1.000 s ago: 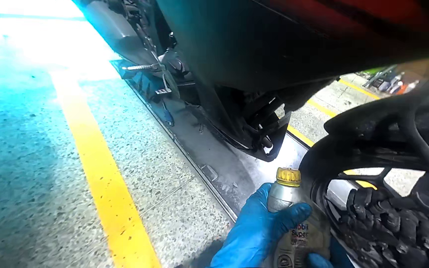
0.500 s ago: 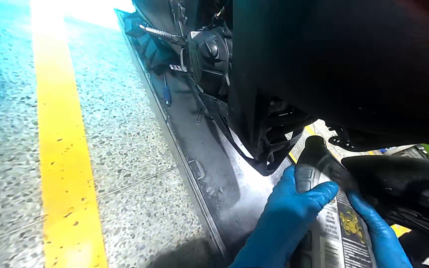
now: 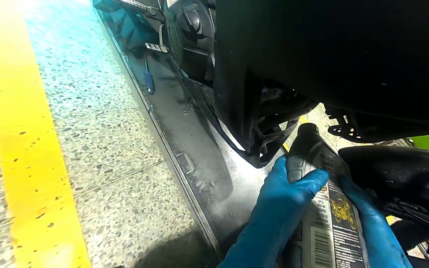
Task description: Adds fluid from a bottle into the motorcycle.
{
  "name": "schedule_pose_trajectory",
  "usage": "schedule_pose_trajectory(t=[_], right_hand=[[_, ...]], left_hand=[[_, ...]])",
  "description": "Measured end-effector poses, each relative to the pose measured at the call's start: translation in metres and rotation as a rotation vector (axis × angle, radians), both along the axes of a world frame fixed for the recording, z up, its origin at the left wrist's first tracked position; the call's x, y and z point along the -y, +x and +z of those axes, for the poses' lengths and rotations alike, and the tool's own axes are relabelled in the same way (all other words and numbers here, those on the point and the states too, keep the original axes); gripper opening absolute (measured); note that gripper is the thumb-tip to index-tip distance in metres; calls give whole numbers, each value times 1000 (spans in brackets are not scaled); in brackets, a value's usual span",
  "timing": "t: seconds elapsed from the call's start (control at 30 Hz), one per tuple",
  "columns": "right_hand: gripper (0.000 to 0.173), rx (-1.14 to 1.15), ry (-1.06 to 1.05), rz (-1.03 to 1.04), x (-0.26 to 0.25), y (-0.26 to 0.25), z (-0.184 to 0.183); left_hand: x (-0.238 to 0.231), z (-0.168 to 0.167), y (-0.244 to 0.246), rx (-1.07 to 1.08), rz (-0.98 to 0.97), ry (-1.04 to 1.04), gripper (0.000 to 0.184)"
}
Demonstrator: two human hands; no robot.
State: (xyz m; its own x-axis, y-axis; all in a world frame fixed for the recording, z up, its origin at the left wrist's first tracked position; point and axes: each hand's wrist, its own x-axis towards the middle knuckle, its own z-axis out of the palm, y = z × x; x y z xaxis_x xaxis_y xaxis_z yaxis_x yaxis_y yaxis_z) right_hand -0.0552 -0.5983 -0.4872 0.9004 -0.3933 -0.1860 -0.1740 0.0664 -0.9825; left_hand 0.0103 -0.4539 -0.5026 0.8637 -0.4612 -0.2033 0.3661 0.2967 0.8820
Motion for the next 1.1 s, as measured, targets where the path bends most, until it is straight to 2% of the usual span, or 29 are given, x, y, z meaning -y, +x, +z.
schedule_pose_trajectory(t=[0.07, 0.17, 0.23, 0.33, 0.53, 0.9, 1.0, 1.07, 1.1], right_hand=[[29, -34, 8, 91, 7, -4, -7], [35, -100, 25, 139, 10, -11, -19], [40, -122, 13, 139, 11, -14, -23], [44, -113, 4, 163, 12, -18, -23], [35, -76, -18, 131, 9, -18, -17], [35, -69, -40, 78, 12, -15, -11], [34, -77, -60, 34, 8, -13, -5], [32, -58, -90, 36, 7, -12, -2], [31, -48, -94, 37, 6, -12, -2]], left_hand=[[-1, -26, -13, -41, 71, -71, 18], [-1, -44, -26, -137, 102, 97, 57], [-2, -46, -31, -167, 120, 116, 62], [-5, -43, -35, -171, 124, 105, 60], [-3, -39, -33, -163, 105, 82, 60], [5, -42, -25, -90, 89, 2, 55], [5, -38, -21, -60, 78, 10, 46], [2, -33, -19, -13, 65, -19, 29], [4, -41, -18, 79, 82, -65, 23]])
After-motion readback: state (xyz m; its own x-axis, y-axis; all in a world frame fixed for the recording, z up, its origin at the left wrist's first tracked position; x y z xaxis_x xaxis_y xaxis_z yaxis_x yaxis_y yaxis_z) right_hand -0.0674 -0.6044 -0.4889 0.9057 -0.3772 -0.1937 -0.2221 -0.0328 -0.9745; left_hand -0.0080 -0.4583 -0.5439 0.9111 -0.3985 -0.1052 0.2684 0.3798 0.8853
